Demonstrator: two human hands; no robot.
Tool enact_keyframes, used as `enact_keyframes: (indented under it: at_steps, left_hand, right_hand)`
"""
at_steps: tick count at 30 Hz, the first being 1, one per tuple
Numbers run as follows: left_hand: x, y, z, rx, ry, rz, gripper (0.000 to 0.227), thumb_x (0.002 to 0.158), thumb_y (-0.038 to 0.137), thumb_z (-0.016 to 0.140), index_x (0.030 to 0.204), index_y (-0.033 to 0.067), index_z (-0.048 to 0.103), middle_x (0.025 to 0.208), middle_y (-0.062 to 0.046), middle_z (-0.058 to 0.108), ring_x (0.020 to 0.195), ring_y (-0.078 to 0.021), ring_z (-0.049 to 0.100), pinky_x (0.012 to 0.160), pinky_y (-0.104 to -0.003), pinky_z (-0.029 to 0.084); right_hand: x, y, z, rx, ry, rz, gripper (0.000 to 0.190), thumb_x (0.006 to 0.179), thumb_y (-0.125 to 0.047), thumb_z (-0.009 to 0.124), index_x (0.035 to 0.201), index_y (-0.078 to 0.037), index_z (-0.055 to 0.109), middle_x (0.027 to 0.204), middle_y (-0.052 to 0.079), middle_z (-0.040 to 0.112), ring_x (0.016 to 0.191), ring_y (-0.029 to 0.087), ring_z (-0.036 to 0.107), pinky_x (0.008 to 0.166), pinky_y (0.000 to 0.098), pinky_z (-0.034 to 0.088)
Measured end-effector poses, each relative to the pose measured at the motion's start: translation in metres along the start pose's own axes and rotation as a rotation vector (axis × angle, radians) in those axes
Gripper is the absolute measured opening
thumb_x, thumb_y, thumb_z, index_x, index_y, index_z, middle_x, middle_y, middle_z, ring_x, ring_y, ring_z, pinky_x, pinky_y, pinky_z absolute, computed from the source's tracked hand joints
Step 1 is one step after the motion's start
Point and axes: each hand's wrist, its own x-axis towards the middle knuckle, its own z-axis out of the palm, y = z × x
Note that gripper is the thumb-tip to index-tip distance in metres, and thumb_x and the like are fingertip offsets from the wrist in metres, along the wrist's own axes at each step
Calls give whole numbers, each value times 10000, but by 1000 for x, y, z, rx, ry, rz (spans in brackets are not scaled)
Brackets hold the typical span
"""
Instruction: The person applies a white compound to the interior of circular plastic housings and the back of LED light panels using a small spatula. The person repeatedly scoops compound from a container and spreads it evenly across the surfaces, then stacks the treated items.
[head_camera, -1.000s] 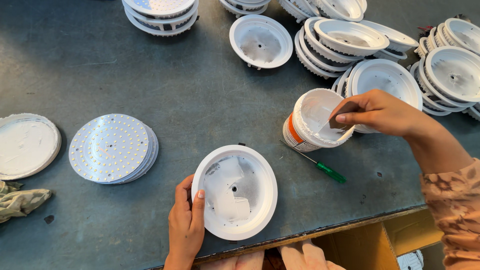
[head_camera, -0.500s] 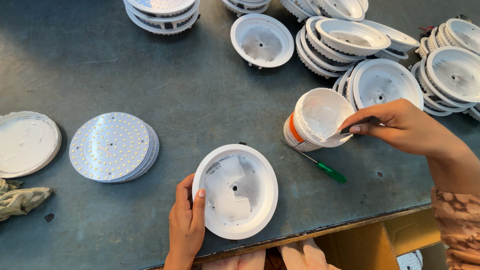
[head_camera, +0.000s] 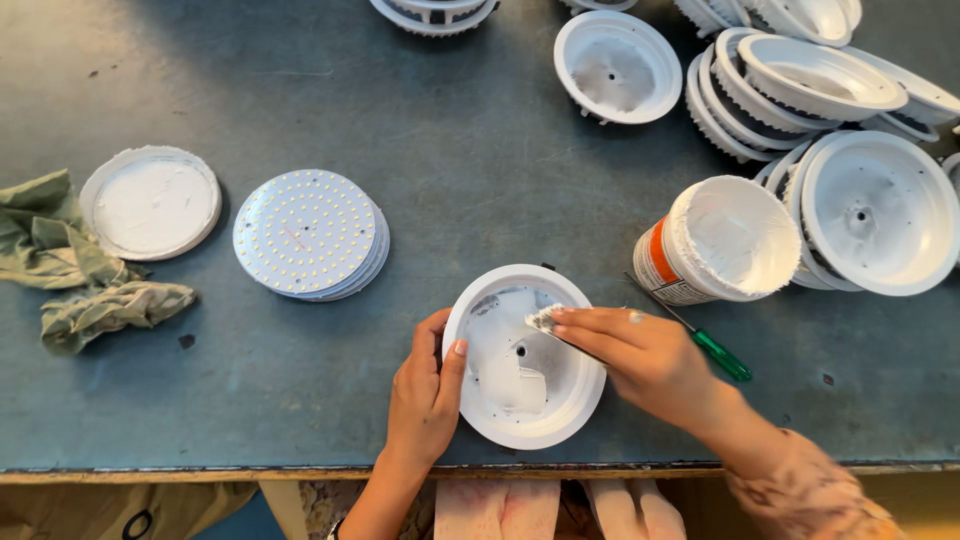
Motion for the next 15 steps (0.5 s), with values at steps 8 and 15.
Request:
enact_keyframes:
  at_steps: [8, 15]
  left_hand:
    - [0, 0, 0, 0, -16, -26, 367, 1027, 263, 500, 1313, 40, 553, 1010, -130, 758, 832, -216, 744, 749, -343, 559]
    - [0, -1, 0, -10, -15, -7, 361, 1032, 247, 507, 1323, 38, 556, 1003, -138, 760, 840, -209, 750, 750, -337, 565]
  right_hand:
    - [11, -3, 28, -144, 60, -26, 293, 815, 27, 693, 1104, -9, 726, 1167, 114, 744, 1074, 247, 736, 993, 402, 590]
    - [6, -9, 38, -133, 48, 13, 323, 806, 53, 679, 1124, 13, 722, 1163, 140, 741, 1086, 264, 735, 969, 372, 594]
